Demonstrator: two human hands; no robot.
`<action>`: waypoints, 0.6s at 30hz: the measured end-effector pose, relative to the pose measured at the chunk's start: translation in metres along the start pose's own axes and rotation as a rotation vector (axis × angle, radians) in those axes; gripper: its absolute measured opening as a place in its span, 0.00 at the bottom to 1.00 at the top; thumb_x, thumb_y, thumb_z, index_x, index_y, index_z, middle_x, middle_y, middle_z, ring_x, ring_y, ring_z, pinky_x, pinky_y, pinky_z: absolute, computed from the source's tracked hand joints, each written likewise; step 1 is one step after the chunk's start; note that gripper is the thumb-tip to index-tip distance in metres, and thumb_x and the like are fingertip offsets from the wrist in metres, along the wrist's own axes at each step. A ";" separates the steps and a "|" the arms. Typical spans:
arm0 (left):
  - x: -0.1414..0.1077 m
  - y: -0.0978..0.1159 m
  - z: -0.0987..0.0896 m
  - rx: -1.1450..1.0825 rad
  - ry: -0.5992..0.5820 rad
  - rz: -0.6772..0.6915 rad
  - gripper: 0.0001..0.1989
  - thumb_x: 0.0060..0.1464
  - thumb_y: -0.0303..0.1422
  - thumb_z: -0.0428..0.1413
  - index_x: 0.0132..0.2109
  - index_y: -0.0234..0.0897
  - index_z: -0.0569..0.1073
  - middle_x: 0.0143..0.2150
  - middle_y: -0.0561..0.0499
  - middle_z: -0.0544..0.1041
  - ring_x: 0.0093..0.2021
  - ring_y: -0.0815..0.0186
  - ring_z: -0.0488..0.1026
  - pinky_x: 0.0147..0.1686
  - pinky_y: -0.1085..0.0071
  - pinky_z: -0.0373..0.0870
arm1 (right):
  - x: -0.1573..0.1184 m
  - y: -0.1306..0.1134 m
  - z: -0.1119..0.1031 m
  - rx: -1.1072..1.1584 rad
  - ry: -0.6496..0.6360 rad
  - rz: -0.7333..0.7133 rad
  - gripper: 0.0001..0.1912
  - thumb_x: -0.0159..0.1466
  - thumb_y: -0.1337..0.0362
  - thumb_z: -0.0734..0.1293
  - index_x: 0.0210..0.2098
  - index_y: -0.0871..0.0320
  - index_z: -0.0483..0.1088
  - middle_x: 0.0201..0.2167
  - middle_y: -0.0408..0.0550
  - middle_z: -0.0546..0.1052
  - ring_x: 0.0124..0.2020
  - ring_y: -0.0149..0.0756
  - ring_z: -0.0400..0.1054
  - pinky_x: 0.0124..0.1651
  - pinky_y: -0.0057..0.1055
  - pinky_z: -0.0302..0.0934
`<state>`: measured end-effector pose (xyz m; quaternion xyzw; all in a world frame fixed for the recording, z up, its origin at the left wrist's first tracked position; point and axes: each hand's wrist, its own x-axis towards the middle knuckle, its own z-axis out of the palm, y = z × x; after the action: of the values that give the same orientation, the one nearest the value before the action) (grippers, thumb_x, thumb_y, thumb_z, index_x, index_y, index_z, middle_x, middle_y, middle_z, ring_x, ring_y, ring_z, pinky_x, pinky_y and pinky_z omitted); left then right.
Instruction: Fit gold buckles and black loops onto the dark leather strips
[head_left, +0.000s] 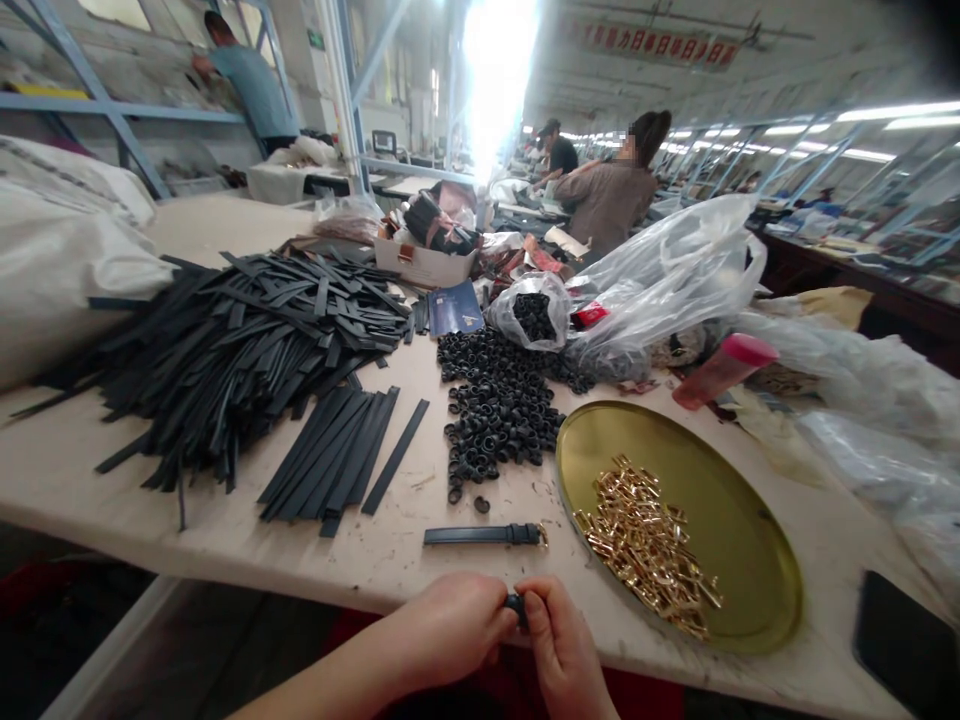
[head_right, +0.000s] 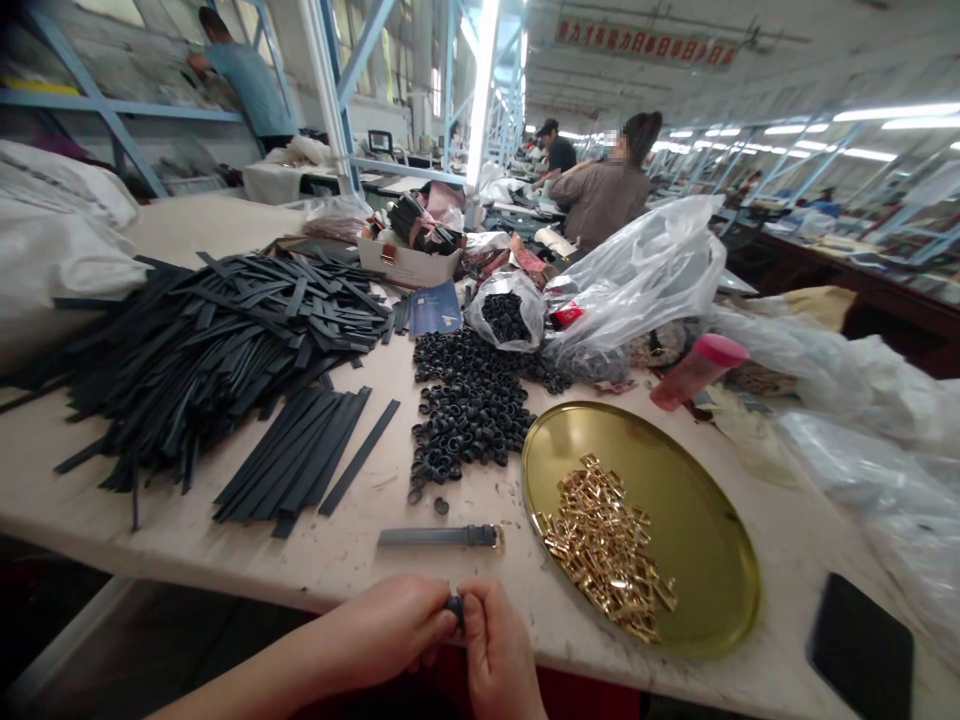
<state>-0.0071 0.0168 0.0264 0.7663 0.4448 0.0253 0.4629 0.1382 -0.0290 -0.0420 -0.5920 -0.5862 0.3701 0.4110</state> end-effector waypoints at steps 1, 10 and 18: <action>0.004 -0.002 -0.002 0.059 0.042 -0.012 0.15 0.52 0.34 0.46 0.24 0.38 0.73 0.19 0.50 0.72 0.20 0.65 0.67 0.22 0.73 0.57 | 0.005 0.004 -0.001 -0.064 0.007 -0.013 0.13 0.64 0.55 0.54 0.32 0.53 0.66 0.26 0.46 0.72 0.29 0.38 0.65 0.33 0.34 0.57; 0.035 -0.078 -0.099 0.416 0.617 -0.466 0.13 0.54 0.32 0.48 0.44 0.30 0.68 0.44 0.37 0.71 0.42 0.58 0.70 0.39 0.68 0.63 | 0.037 0.035 -0.010 -0.483 0.207 -0.182 0.15 0.60 0.54 0.58 0.39 0.57 0.66 0.39 0.54 0.72 0.42 0.47 0.64 0.44 0.45 0.57; 0.010 -0.065 -0.095 0.441 0.665 -0.397 0.07 0.54 0.31 0.46 0.35 0.34 0.68 0.33 0.47 0.73 0.33 0.65 0.71 0.31 0.73 0.61 | 0.026 0.024 -0.017 -0.232 0.323 -0.215 0.12 0.60 0.56 0.59 0.37 0.56 0.66 0.38 0.53 0.71 0.43 0.44 0.63 0.45 0.43 0.57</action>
<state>-0.0865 0.1012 0.0296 0.6966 0.7029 0.0854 0.1159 0.1639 -0.0029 -0.0564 -0.6209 -0.6111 0.1545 0.4660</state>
